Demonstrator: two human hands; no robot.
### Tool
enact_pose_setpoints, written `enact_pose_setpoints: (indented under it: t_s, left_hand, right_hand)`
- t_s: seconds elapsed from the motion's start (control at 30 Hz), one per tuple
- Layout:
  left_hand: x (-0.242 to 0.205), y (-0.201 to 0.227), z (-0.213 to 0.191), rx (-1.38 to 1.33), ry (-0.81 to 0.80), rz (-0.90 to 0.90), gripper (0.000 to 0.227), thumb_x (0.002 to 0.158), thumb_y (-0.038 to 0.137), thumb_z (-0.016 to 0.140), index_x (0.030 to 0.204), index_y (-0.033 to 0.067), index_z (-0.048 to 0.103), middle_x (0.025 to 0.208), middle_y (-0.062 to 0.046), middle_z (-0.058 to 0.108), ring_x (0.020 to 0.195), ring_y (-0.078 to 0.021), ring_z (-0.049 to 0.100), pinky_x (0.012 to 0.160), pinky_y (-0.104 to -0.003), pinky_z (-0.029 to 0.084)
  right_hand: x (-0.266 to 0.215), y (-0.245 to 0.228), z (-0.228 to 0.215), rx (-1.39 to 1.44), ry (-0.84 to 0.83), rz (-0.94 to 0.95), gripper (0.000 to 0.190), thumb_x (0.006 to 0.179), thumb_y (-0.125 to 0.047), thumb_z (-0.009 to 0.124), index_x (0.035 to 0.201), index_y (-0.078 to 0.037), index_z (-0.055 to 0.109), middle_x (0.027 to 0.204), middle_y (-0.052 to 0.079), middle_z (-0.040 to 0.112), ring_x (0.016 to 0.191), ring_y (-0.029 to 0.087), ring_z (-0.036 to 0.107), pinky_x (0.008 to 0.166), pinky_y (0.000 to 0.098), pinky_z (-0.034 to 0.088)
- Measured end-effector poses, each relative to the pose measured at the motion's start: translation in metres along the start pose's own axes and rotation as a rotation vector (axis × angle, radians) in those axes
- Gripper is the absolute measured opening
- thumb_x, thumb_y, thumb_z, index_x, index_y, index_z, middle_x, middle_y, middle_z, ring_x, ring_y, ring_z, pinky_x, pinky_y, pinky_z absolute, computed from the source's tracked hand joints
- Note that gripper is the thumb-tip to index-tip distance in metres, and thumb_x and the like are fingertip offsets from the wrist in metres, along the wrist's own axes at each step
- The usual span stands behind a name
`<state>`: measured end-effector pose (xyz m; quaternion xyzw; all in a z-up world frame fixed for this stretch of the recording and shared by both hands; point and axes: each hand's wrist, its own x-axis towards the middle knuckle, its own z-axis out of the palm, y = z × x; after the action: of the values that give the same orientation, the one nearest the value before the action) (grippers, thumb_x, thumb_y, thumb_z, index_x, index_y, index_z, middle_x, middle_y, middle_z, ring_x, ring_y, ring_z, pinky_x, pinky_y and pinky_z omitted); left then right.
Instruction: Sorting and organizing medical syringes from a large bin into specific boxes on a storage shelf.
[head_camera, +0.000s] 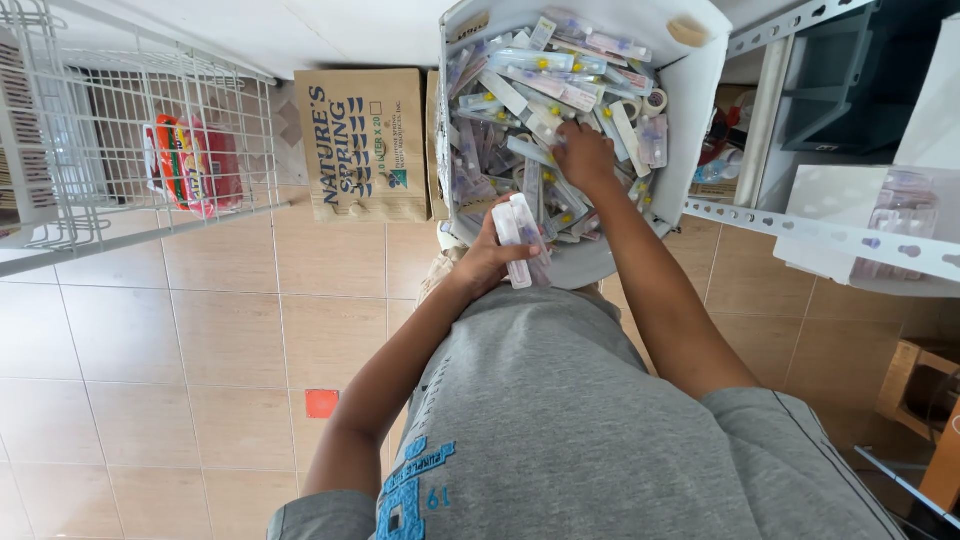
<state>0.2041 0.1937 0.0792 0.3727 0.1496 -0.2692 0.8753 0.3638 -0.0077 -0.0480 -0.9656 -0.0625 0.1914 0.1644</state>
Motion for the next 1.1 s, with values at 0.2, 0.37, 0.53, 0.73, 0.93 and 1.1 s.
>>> enact_pose_setpoints:
  t_s: [0.2,0.37,0.53,0.73,0.93,1.1]
  left_hand:
    - [0.005,-0.009,-0.031,-0.169,0.16,-0.009,0.054,0.085,0.002,0.077,0.132,0.0007,0.05,0.114,-0.009,0.069,0.093,-0.0185,0.066,0.088,-0.038,0.059]
    - [0.002,-0.006,-0.035,-0.277,0.208,0.069,0.048,0.086,0.003,0.077,0.128,-0.0002,0.054,0.101,-0.005,0.065,0.087,-0.0172,0.065,0.078,-0.034,0.056]
    - [0.001,0.025,-0.029,-0.249,0.187,0.14,0.057,0.082,0.006,0.076,0.132,0.0121,0.049,0.097,-0.004,0.062,0.078,-0.0154,0.062,0.069,-0.032,0.053]
    - [-0.004,0.045,-0.025,-0.3,0.152,0.162,0.059,0.085,0.015,0.076,0.137,0.0167,0.047,0.107,-0.002,0.059,0.081,-0.0126,0.06,0.069,-0.03,0.052]
    - [-0.006,0.034,-0.024,-0.301,0.18,0.151,0.06,0.085,0.015,0.077,0.138,0.0147,0.048,0.109,-0.003,0.059,0.081,-0.0144,0.06,0.068,-0.031,0.051]
    - [-0.006,0.025,-0.027,-0.286,0.176,0.096,0.064,0.084,0.012,0.077,0.141,0.0157,0.047,0.112,-0.005,0.062,0.081,-0.0162,0.061,0.072,-0.033,0.053]
  right_hand:
    - [0.027,0.021,-0.018,0.361,0.177,0.07,0.034,0.095,-0.03,0.071,0.12,-0.012,0.058,0.116,0.013,0.067,0.108,0.036,0.066,0.094,0.0496,0.054]
    - [0.096,0.062,-0.033,0.177,0.405,-0.077,0.048,0.091,-0.019,0.072,0.134,-0.009,0.051,0.122,0.017,0.065,0.112,0.039,0.064,0.093,0.0518,0.052]
    - [0.124,0.065,-0.045,-0.17,0.209,-0.013,0.09,0.072,-0.03,0.087,0.143,0.001,0.042,0.119,0.028,0.056,0.108,0.047,0.059,0.084,0.0584,0.05]
    - [0.11,0.073,-0.042,-0.331,0.248,-0.023,0.05,0.073,-0.031,0.087,0.115,-0.013,0.066,0.131,0.023,0.053,0.121,0.043,0.051,0.089,0.0525,0.047]
    - [0.113,0.096,-0.037,-0.125,0.259,-0.053,0.052,0.077,-0.017,0.081,0.124,-0.003,0.065,0.125,0.018,0.062,0.12,0.04,0.054,0.094,0.0554,0.045]
    - [0.101,0.061,-0.08,0.127,0.23,0.024,0.05,0.072,-0.023,0.086,0.116,-0.007,0.069,0.117,0.017,0.065,0.113,0.038,0.058,0.095,0.0496,0.048]
